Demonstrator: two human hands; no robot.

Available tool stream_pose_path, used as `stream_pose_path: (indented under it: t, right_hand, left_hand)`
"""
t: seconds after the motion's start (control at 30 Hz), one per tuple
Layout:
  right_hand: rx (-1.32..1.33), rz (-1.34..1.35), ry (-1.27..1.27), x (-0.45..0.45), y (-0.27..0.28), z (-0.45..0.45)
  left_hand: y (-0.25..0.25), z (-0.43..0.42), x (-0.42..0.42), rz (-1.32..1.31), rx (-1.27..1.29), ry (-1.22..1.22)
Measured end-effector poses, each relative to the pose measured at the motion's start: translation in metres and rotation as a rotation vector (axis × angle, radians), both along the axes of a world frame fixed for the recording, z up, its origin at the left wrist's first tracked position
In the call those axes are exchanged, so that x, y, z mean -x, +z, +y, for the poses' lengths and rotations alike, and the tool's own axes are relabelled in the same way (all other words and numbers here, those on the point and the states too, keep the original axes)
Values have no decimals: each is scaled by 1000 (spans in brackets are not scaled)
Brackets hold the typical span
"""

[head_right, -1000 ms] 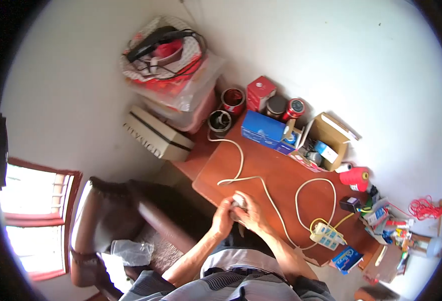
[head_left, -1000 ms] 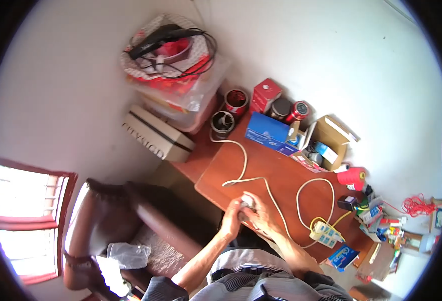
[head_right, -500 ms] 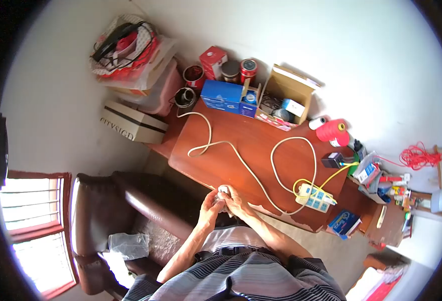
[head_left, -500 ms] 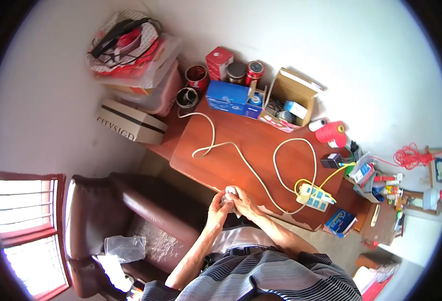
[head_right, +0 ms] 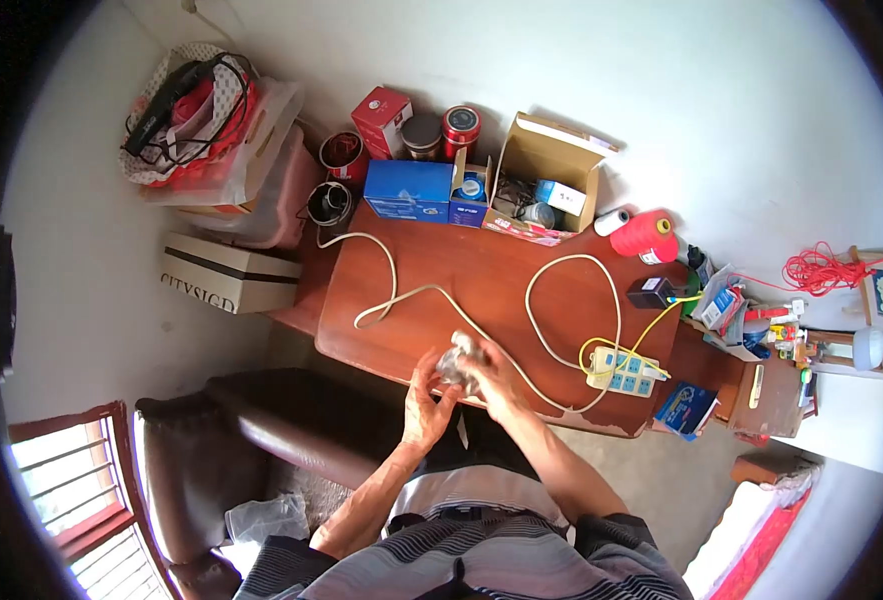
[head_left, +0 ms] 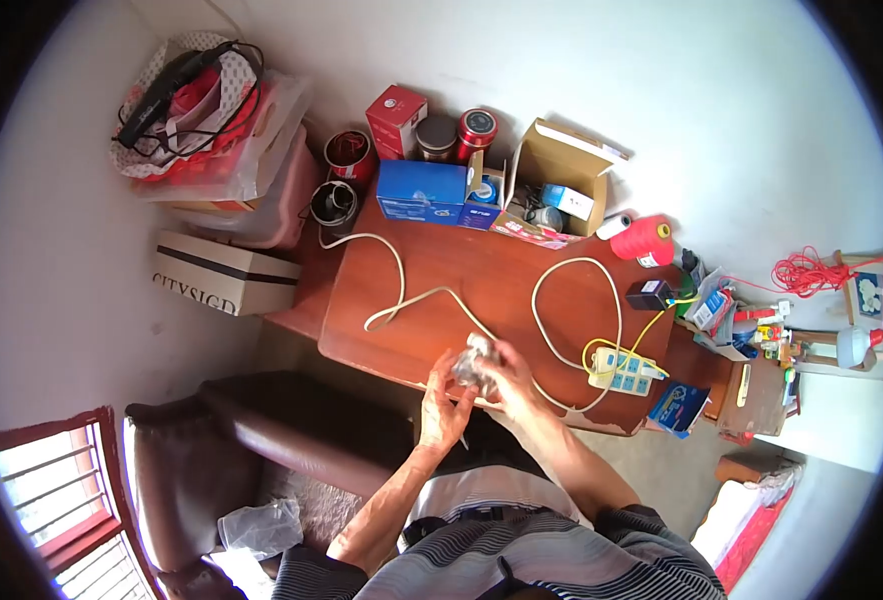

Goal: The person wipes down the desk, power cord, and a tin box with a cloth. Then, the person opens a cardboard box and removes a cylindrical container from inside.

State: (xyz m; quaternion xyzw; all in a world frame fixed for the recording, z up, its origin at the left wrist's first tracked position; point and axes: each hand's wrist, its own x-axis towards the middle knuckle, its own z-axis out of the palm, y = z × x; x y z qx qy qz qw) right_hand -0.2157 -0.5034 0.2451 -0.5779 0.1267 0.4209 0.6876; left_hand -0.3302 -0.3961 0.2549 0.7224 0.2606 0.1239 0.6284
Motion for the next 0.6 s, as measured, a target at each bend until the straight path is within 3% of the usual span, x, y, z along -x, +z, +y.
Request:
stream_pose_path:
  t: [0.03,0.07,0.1,0.13,0.17,0.2,0.37,0.47,0.6]
  right_hand:
    - [168,-231,169,-24,7,6]
    - [298,-428,144,-43,-1,17]
    - [275,-486,138,-66,2,32]
    - [54,-696,150,-97,-32,41]
    - [102,-853,215,-117,-24,55]
    - [362,-1328,196,-130,-46,64]
    - [508,-1490,436,-137,-78,113]
    - [564,-1509,584,-134,-91,87]
    - [704,-1480,455,-140,-82,13]
  left_hand:
    - [2,2,2,4,-23,55]
    - [1,3,5,9,-46,112]
    - [-19,1,22,89,123,122]
    - [-16,3,33,111,239,144]
    - [-25,3,50,115,228,146]
    - [-32,2,71,119,217,144]
    - [-42,3,151,395,379,280]
    - [-55,3,167,404,373,299]
    - [-61,9,140,397,339,266]
